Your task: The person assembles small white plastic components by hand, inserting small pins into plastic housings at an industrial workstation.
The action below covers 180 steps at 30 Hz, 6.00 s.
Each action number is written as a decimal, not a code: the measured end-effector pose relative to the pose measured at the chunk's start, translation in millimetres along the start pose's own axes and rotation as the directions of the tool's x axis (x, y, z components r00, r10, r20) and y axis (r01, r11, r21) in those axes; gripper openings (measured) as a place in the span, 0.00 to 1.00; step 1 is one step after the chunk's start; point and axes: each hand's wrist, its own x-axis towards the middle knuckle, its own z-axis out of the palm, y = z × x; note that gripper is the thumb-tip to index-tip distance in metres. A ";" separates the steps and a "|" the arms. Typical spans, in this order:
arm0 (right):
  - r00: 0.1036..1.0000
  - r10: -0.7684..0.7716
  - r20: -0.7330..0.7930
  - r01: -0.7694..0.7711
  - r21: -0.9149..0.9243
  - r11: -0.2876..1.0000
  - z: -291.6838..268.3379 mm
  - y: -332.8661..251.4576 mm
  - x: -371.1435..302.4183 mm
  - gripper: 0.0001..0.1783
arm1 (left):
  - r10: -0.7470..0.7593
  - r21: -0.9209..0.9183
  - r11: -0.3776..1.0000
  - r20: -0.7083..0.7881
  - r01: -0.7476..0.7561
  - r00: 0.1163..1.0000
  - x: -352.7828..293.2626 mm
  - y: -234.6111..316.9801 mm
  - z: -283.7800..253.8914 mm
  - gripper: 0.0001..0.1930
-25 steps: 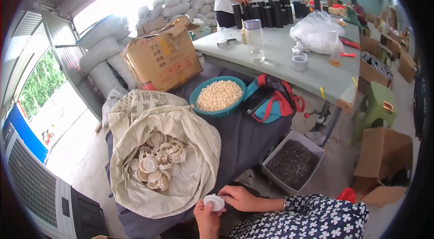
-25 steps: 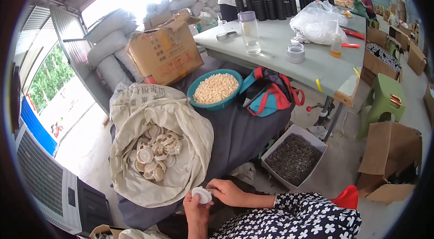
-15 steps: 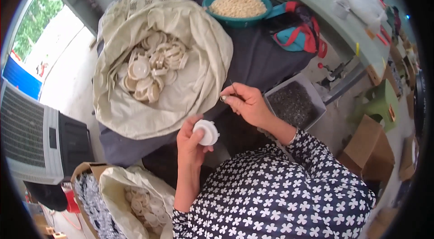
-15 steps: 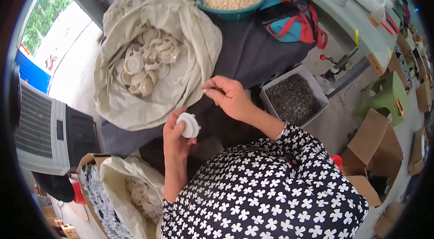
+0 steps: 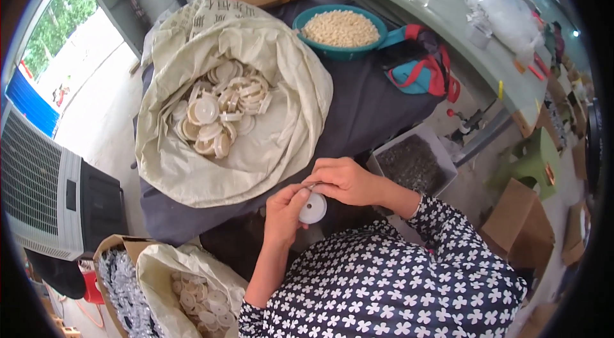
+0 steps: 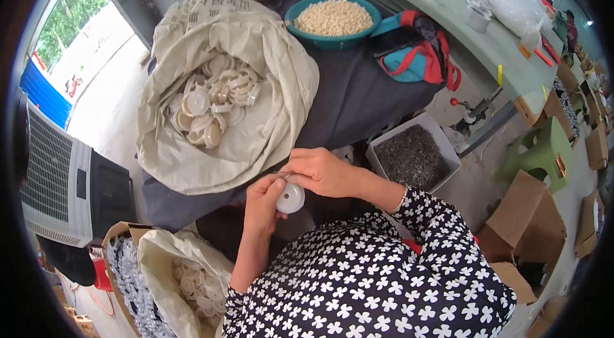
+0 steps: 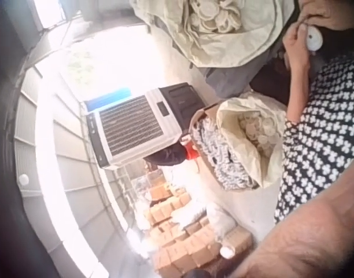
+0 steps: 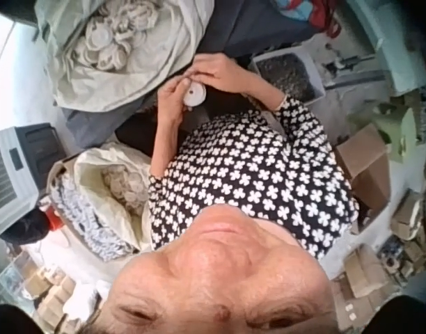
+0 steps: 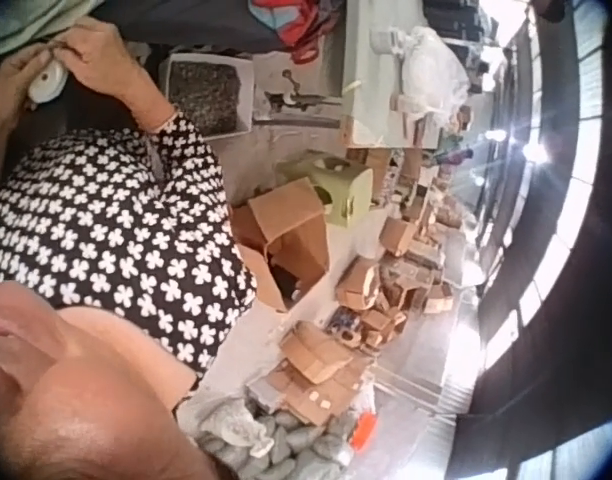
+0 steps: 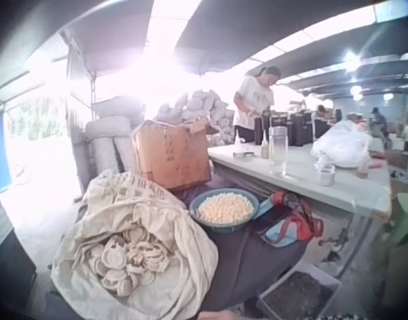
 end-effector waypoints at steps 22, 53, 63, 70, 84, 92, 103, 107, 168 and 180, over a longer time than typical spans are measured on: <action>0.974 0.045 0.224 -0.076 0.129 0.989 10.3 1.1 52.7 0.12 | 0.045 -0.350 0.933 -0.115 -0.082 0.992 -11.2 -11.2 -26.7 0.21; 0.677 0.615 -0.405 -0.442 0.444 0.779 -17.0 57.7 -58.3 0.05 | 0.881 0.968 0.187 -0.089 -0.168 0.466 -31.2 70.5 -101.8 0.12; 0.247 0.571 -0.783 -0.959 -0.112 0.262 -44.0 158.3 -235.8 0.08 | 0.749 0.996 0.050 -0.090 0.079 0.656 60.0 68.6 -98.7 0.18; 0.116 0.608 -0.786 -0.989 -0.038 0.141 -55.7 176.7 -260.6 0.13 | 0.779 0.989 0.137 -0.072 -0.056 0.623 73.1 67.4 -87.4 0.19; 0.782 -0.174 -0.598 -0.272 -0.580 0.768 -61.9 70.8 18.3 0.09 | 0.794 0.965 0.249 -0.156 -0.080 0.587 72.4 51.8 -93.6 0.14; 0.838 -0.001 -0.545 -0.414 -0.637 0.651 -49.0 111.7 23.8 0.11 | 0.834 0.970 0.160 -0.035 -0.181 0.551 74.9 48.0 -102.7 0.09; 0.860 -0.040 -0.509 -0.400 -0.720 0.566 -41.0 103.5 14.3 0.11 | 0.769 0.955 0.258 -0.112 -0.145 0.629 63.6 61.4 -94.7 0.12; 0.859 -0.019 -0.512 -0.407 -0.705 0.581 -41.1 99.8 17.0 0.11 | 0.763 0.946 0.290 -0.137 -0.146 0.632 62.2 62.1 -93.4 0.13; 0.866 -0.075 -0.495 -0.374 -0.739 0.561 -47.5 89.1 15.8 0.08 | 0.561 0.916 -0.066 0.361 -0.395 0.745 109.1 83.5 -78.1 0.12; 0.866 -0.048 -0.498 -0.393 -0.735 0.552 -50.2 95.5 31.3 0.07 | 0.438 0.483 0.794 -0.033 -0.369 0.898 100.2 115.6 -103.6 0.06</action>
